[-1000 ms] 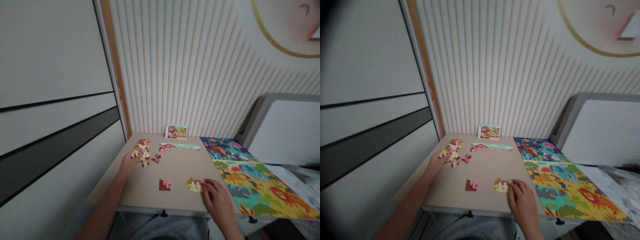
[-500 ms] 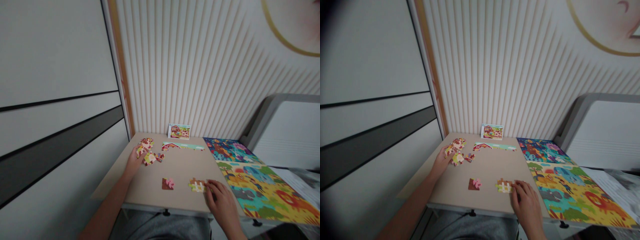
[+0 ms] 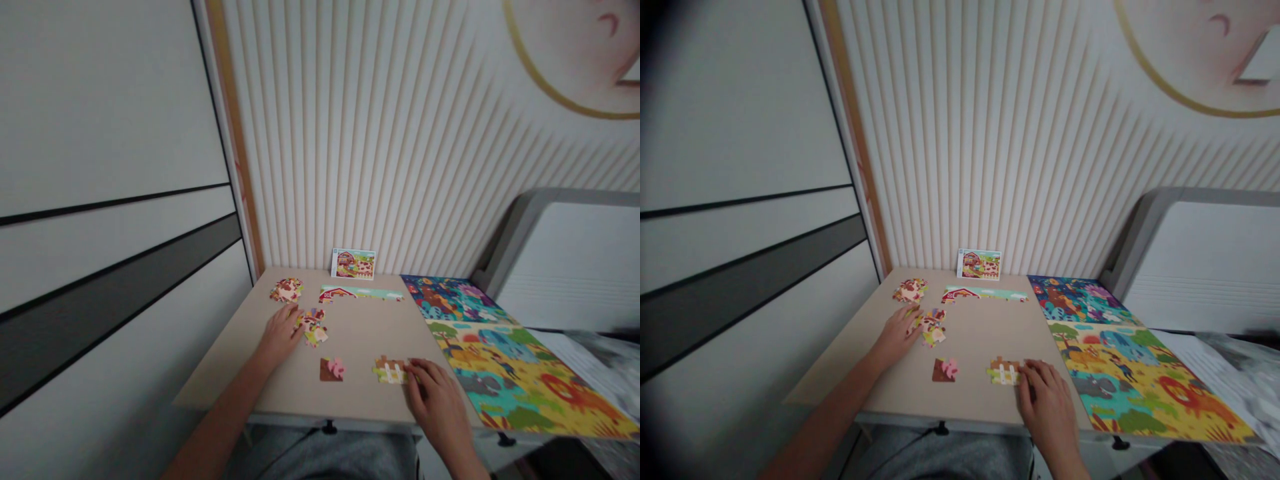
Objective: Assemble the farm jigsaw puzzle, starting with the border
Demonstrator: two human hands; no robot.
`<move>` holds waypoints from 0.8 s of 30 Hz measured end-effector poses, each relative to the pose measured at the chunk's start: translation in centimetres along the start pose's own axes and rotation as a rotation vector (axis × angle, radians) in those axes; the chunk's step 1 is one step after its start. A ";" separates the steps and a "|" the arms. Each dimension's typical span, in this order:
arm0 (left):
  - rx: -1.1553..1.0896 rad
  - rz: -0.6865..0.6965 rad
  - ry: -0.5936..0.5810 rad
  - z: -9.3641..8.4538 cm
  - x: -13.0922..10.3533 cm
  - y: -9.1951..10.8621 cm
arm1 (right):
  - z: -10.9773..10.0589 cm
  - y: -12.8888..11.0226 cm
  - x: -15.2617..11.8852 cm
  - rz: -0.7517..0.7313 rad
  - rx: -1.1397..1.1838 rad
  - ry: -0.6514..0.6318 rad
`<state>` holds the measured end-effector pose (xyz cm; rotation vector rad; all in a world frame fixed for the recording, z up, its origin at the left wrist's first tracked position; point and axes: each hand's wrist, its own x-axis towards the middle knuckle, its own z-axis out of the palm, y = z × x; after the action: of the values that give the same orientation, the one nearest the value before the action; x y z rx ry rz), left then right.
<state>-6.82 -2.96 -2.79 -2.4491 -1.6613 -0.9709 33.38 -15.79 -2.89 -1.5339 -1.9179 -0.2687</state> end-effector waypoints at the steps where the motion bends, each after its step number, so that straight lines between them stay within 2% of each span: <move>1: 0.019 0.000 -0.013 0.1 -0.1 -0.1 | 0.0 0.0 0.0 0.002 0.000 -0.002; 8: 0.036 -0.028 -0.095 -0.1 -0.4 -0.3 | 0.2 0.2 -0.2 0.002 0.002 -0.005; 14: 0.038 -0.164 -0.075 -1.6 -0.1 0.7 | 0.2 0.2 -0.2 -0.009 0.007 -0.006; 18: 0.047 -0.202 -0.047 -1.9 -0.2 0.9 | 0.2 0.3 -0.2 -0.017 0.011 0.013; 22: 0.064 -0.184 -0.025 -1.8 0.5 1.4 | 0.3 0.2 -0.2 -0.002 0.013 0.006; 24: 0.060 -0.135 -0.057 -1.7 1.6 1.9 | 0.3 0.1 -0.2 0.004 0.021 -0.004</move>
<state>-5.67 -3.02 0.01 -2.3744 -1.8664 -0.8576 33.42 -15.72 -3.25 -1.5251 -1.9151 -0.2427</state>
